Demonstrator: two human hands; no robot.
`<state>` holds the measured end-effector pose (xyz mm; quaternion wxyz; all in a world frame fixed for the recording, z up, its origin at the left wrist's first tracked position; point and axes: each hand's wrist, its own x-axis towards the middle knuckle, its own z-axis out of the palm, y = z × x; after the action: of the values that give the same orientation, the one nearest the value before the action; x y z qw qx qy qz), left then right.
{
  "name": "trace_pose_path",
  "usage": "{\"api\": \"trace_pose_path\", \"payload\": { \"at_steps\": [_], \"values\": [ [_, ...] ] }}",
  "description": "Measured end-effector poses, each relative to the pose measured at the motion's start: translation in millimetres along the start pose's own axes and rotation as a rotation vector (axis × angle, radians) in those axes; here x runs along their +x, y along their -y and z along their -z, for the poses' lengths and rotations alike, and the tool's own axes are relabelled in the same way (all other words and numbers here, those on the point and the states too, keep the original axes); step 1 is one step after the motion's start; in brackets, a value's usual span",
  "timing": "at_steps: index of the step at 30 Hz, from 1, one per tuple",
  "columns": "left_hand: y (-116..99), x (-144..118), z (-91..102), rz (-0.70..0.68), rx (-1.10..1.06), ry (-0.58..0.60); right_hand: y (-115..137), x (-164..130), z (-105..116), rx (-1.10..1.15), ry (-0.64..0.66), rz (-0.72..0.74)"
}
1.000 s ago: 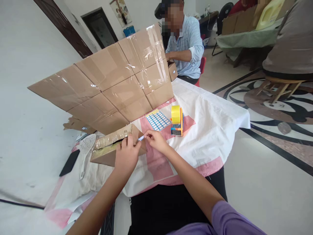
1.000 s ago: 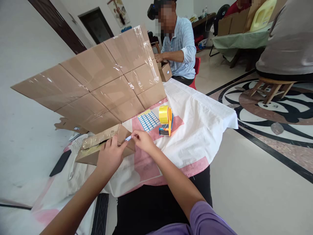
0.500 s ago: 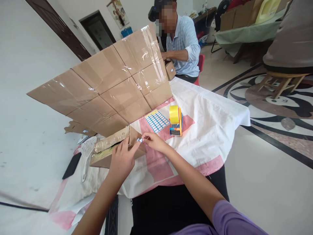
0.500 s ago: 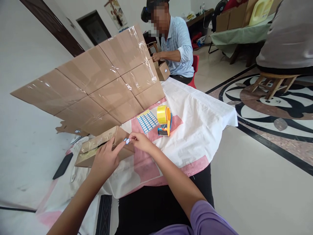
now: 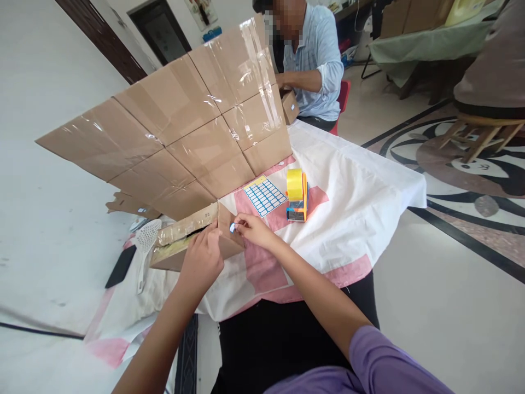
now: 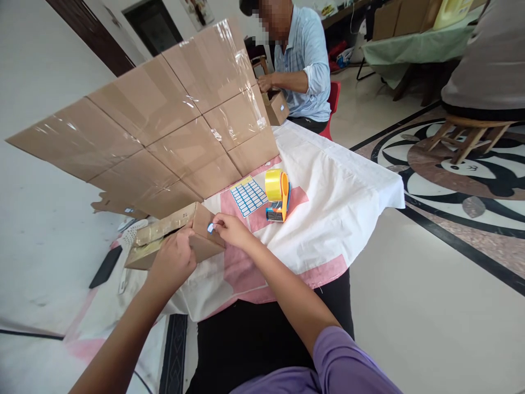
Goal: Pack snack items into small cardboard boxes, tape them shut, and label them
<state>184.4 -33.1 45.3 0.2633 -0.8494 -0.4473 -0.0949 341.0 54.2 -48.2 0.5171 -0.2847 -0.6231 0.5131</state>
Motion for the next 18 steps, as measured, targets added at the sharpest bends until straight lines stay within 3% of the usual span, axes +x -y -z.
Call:
{"api": "trace_pose_path", "payload": {
  "at_steps": [18],
  "values": [
    [-6.0, 2.6, 5.1, 0.034, 0.030, 0.032, 7.6, 1.4, -1.0, -0.050, -0.018, -0.034]
  ]
}}
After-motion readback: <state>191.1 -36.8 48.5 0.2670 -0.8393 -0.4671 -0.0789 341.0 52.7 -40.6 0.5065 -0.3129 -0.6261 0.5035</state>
